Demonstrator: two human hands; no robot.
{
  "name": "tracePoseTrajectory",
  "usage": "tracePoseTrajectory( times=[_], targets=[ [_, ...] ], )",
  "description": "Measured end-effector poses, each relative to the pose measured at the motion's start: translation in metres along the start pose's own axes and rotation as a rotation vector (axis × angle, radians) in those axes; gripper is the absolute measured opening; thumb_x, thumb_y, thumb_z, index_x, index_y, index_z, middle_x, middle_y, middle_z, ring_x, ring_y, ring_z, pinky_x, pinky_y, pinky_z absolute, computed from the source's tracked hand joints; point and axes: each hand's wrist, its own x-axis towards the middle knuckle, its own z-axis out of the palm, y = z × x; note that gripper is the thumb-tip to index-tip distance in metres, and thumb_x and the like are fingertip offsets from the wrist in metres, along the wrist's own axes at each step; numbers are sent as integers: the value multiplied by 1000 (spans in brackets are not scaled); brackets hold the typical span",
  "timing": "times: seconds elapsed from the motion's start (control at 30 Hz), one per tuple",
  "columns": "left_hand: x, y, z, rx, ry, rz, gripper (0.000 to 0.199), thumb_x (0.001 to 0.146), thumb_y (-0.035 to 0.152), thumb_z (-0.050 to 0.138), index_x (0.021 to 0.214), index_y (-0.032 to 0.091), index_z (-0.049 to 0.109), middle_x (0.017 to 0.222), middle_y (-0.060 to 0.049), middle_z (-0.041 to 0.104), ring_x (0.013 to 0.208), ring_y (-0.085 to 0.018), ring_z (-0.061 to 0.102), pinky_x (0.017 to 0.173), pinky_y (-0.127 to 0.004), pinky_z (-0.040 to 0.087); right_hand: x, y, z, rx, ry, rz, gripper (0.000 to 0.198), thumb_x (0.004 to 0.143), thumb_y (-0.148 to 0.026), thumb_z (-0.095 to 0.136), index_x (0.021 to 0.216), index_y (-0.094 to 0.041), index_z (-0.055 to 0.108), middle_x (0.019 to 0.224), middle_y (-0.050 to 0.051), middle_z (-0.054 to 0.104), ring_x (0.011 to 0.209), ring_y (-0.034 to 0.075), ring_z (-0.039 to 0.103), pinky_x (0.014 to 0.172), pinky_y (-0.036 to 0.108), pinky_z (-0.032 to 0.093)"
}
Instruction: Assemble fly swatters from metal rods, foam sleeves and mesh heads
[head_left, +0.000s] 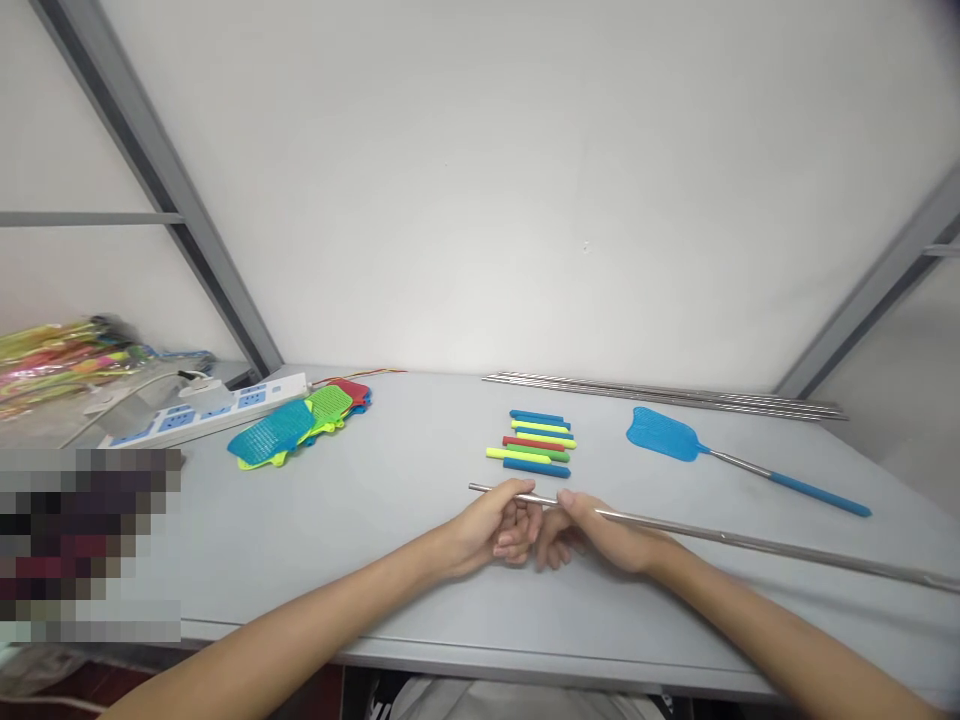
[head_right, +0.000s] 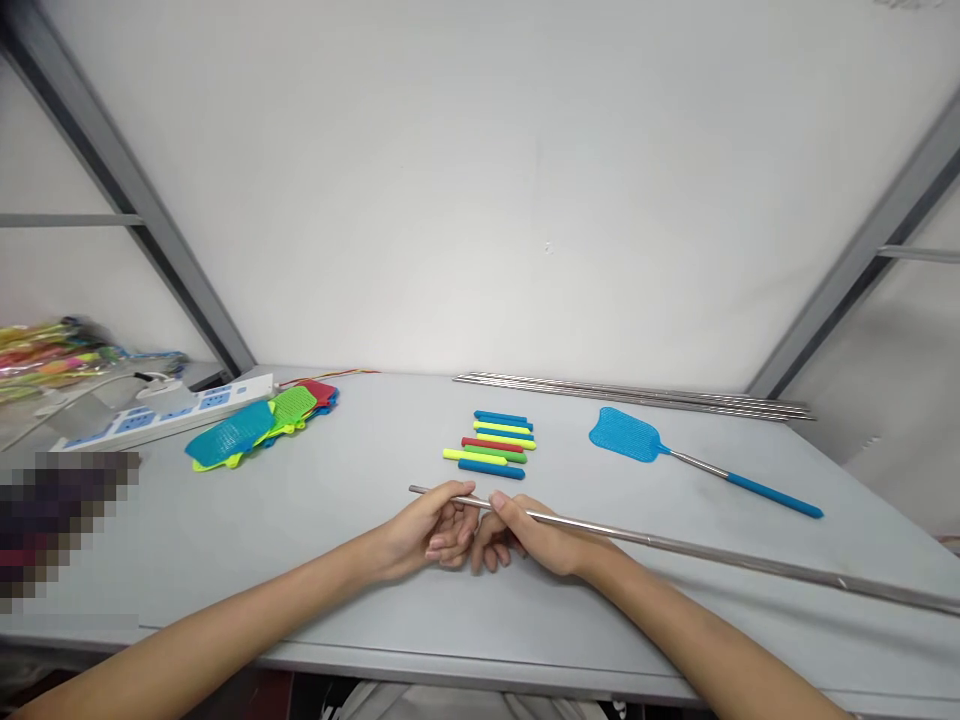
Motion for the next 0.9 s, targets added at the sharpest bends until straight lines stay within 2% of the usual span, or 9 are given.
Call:
tracePoseTrajectory(
  times=[0.27,0.43,0.53,0.63,0.73,0.9],
  targets=[
    [-3,5,-3,89,149,102,42,78,38,34,48,12,50,30,5,27,33,-5,24,43,-22,22,0,1,-14,11,191,-36,55,81,-49,25,74,-9,61,54,2,47,50,9,41,51,22,33],
    [-3,5,-6,80,160,114,40,78,39,33,50,13,48,32,5,25,34,-6,25,44,-22,23,-3,-7,-20,14,297,-55,55,82,-47,22,70,-10,62,55,3,48,53,10,42,54,23,35],
    [-4,3,-5,102,128,95,43,79,41,31,50,14,47,32,5,27,35,-7,28,45,-22,24,-4,-9,-19,40,241,14,54,83,-44,22,71,-10,62,55,3,48,52,10,42,55,23,35],
    [-7,2,-2,133,12,21,47,80,43,25,50,13,46,33,3,33,35,-8,32,44,-22,25,-5,-8,-17,72,136,58,58,84,-44,16,73,-10,62,56,4,51,51,10,42,53,23,34],
    [-11,3,0,133,-77,-66,49,81,45,21,52,14,45,37,1,40,34,-8,34,42,-23,25,-6,-6,-12,88,52,49,63,85,-42,8,74,-10,62,57,5,52,51,10,43,52,23,34],
    [-12,5,-5,118,-95,-99,50,81,41,21,51,12,48,38,0,43,36,-9,37,44,-23,27,-7,-7,-2,50,-21,13,67,84,-44,4,73,-10,61,58,5,52,54,10,43,56,24,35]
  ],
)
